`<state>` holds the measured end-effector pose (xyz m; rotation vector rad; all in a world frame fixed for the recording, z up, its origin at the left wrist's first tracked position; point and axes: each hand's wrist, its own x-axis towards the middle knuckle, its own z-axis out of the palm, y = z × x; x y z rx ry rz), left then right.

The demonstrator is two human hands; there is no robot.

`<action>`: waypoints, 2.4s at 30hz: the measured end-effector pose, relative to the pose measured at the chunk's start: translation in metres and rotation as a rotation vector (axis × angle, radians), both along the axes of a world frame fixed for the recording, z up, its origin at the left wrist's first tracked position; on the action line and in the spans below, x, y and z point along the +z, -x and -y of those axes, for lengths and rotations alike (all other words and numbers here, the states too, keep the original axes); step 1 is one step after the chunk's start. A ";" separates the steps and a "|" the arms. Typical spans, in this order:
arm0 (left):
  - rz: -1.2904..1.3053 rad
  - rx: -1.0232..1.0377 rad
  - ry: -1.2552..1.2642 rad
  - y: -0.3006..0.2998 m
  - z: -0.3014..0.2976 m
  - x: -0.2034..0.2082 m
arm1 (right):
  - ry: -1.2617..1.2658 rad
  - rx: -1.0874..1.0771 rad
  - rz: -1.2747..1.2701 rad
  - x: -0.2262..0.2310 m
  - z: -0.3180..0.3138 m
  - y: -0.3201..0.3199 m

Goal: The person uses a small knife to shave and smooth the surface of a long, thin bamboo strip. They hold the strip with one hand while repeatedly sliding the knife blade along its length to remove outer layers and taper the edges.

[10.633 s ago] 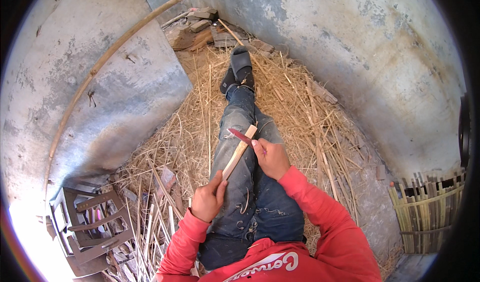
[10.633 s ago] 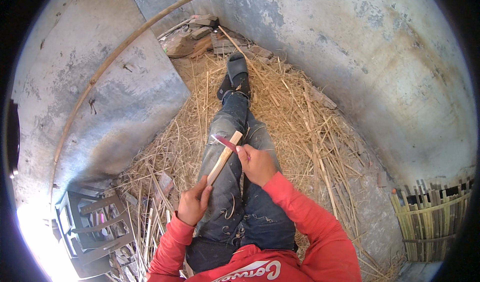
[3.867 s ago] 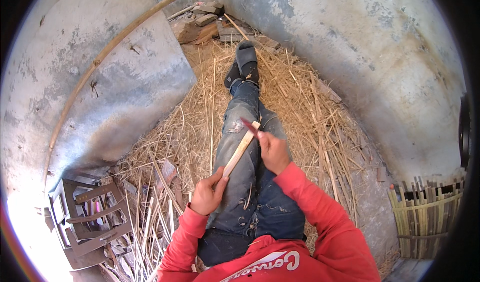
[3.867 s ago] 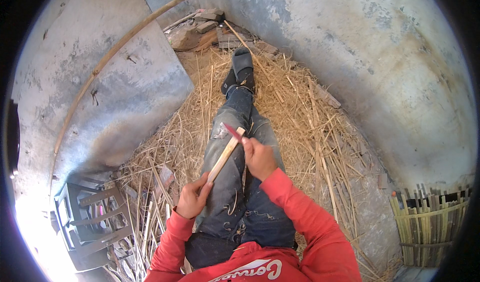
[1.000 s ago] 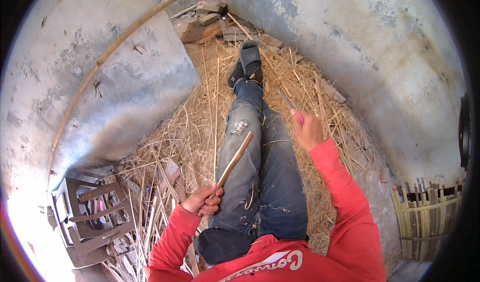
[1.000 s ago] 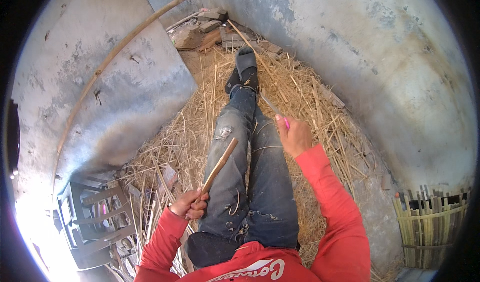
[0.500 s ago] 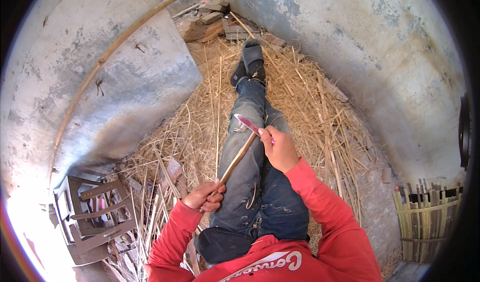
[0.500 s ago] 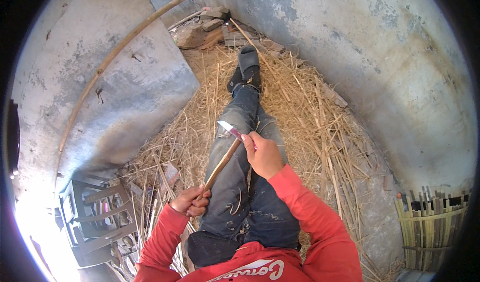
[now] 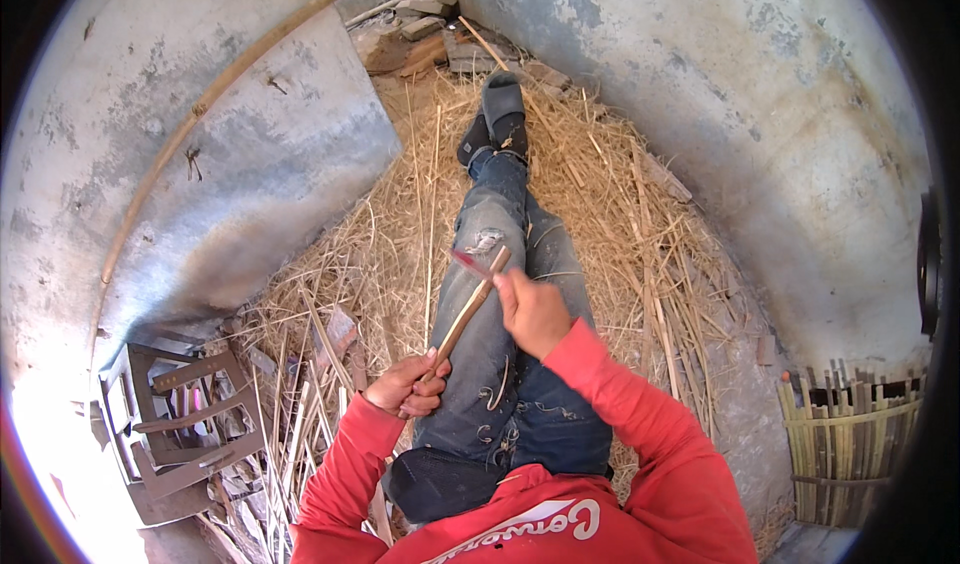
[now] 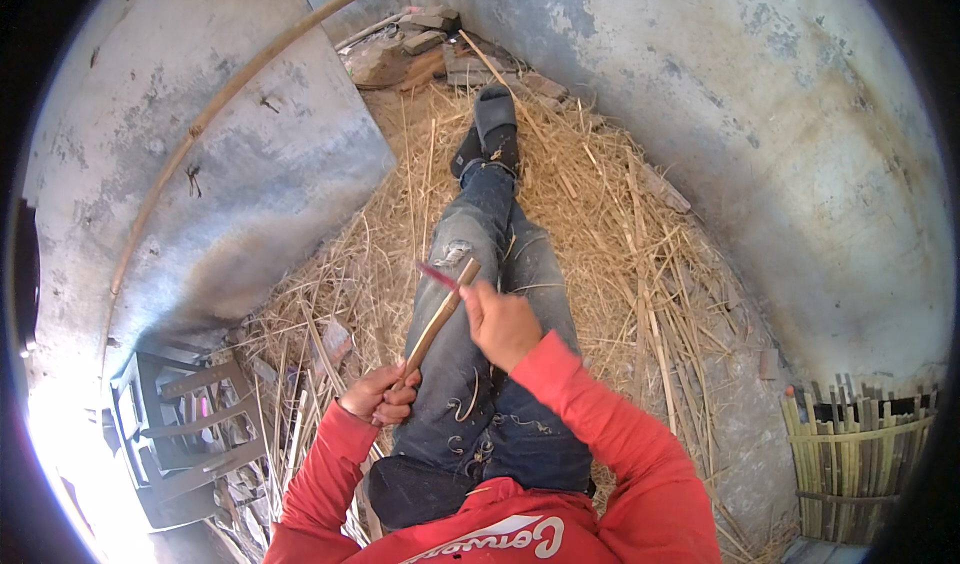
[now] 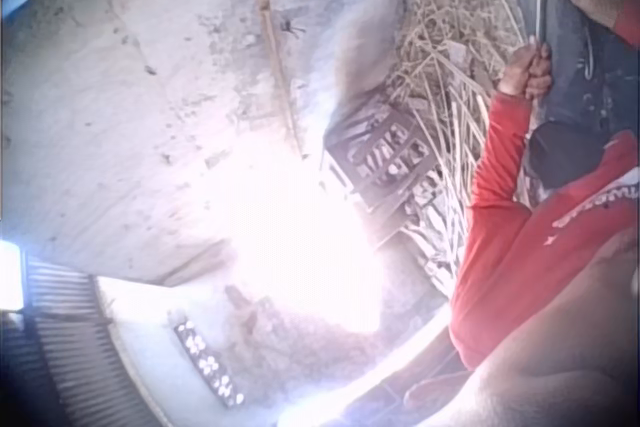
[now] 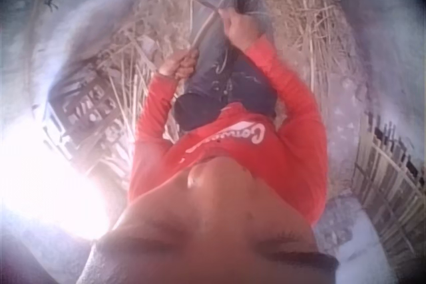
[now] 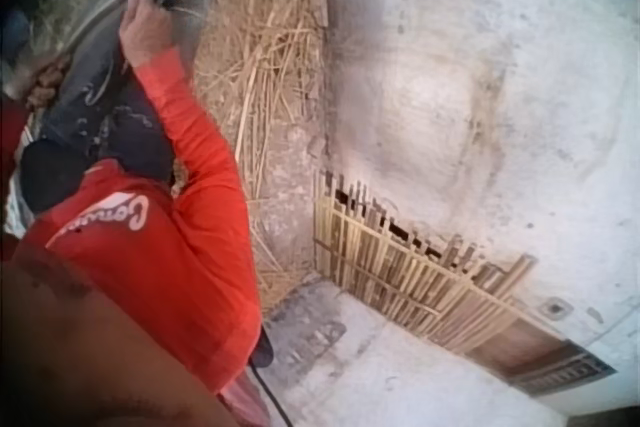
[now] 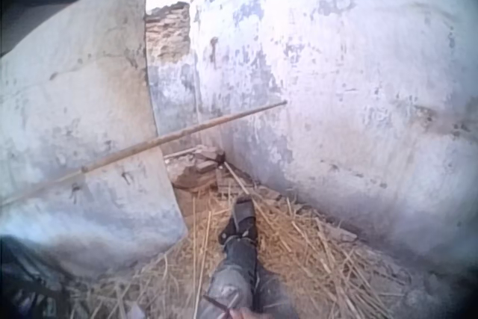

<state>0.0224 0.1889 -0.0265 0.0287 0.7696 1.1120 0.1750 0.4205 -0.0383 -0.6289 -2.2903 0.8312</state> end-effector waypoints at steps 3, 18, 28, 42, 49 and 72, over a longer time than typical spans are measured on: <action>0.008 0.002 0.000 0.004 0.001 0.000 | -0.006 -0.097 0.001 0.004 -0.009 0.007; 0.069 -0.034 -0.005 0.010 0.002 -0.004 | 0.150 0.004 0.049 0.004 0.016 -0.010; 0.086 -0.036 -0.008 0.009 -0.006 -0.001 | 0.037 -0.113 0.110 0.012 -0.012 -0.004; 0.151 -0.019 0.016 0.009 -0.005 -0.003 | -0.126 -0.171 0.010 0.004 -0.027 0.016; 0.102 -0.023 0.019 0.009 -0.005 -0.001 | -0.101 -0.161 0.034 0.003 -0.029 0.017; 0.072 -0.047 -0.032 0.014 -0.010 -0.007 | 0.231 -0.110 -0.008 0.027 -0.017 -0.010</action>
